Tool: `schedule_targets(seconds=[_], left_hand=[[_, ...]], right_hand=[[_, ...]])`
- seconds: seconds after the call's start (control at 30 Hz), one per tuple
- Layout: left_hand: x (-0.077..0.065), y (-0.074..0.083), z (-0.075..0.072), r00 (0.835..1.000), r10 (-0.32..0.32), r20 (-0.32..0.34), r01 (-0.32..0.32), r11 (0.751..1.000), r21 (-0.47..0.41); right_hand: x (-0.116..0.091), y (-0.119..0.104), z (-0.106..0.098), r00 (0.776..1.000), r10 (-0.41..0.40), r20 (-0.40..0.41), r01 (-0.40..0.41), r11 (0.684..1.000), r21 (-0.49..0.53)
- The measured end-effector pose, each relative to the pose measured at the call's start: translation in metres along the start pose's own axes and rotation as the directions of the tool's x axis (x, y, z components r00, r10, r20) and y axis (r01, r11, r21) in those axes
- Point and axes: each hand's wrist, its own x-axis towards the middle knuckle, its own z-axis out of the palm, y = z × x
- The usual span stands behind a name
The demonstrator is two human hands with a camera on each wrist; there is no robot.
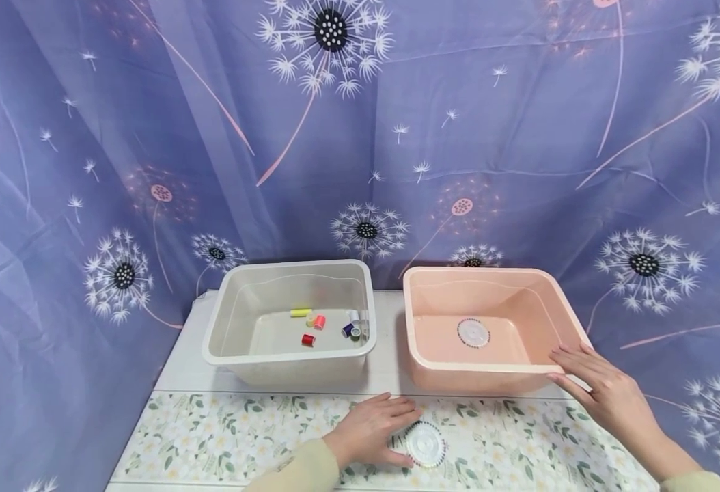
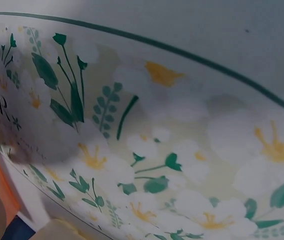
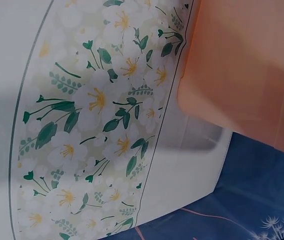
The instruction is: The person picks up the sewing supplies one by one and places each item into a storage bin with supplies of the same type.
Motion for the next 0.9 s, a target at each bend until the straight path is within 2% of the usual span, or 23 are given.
schedule_targets(seconds=[0.33, 0.73, 0.9], left_hand=[[0.005, 0.002, 0.003, 0.998, -0.008, 0.061, 0.009, 1.000, -0.007], [0.006, 0.005, 0.015, 0.998, -0.028, 0.062, 0.029, 0.999, -0.021], [0.008, 0.005, 0.021, 0.997, -0.026, 0.072, 0.032, 0.997, -0.075]], right_hand=[[0.004, -0.002, -0.002, 1.000, 0.007, 0.009, -0.006, 1.000, -0.013], [0.001, -0.003, -0.001, 1.000, 0.013, 0.019, -0.013, 1.000, 0.004], [0.002, -0.003, -0.003, 1.000, 0.009, 0.027, -0.010, 1.000, 0.024]])
